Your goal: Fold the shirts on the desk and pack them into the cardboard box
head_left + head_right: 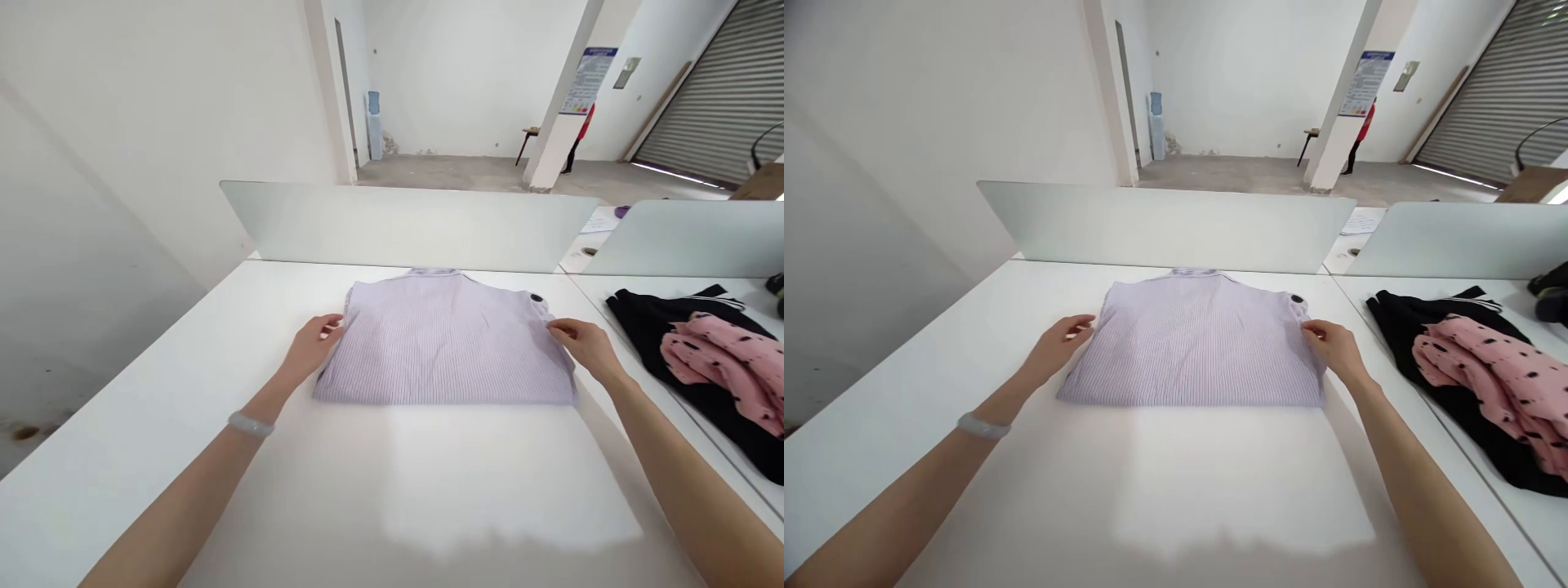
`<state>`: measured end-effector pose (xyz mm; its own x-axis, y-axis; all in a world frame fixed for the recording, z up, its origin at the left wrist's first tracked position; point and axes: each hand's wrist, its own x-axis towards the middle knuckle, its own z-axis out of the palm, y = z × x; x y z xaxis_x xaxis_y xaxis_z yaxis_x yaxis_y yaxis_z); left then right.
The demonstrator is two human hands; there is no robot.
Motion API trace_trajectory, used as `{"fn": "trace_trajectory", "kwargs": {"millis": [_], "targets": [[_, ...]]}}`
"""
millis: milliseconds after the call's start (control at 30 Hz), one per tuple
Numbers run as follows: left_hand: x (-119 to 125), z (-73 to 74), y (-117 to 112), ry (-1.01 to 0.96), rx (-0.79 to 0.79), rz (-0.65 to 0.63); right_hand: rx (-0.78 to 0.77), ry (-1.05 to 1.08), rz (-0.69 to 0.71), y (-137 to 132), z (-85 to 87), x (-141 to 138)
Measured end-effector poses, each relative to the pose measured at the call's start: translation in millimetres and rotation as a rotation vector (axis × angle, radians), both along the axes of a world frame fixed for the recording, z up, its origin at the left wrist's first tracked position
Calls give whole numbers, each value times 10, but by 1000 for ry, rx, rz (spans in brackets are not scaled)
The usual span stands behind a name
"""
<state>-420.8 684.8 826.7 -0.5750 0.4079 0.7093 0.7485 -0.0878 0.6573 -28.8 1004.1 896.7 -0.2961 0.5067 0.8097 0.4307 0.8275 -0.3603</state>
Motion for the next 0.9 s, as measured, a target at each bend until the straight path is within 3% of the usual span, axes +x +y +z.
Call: {"fn": "trace_trajectory", "kwargs": {"millis": [167, 333, 467, 667, 767, 900], "targets": [[106, -515, -480, -83, -160, 88, -187, -33, -3, -39, -463, 564], [191, -802, -478, 16, -117, 144, -177, -179, -55, -410, -704, 656], [225, -891, -381, 133, -58, 235, -113, -254, -120, -604, -779, 614], [350, -929, -430, 157, -93, 294, -7, -232, -186, -586, -911, 502], [385, -925, -445, 153, -150, 265, 54, -178, -264, -609, -936, 395], [387, -915, -428, 151, -100, 158, 14, -20, -168, -684, -910, 312]]}}
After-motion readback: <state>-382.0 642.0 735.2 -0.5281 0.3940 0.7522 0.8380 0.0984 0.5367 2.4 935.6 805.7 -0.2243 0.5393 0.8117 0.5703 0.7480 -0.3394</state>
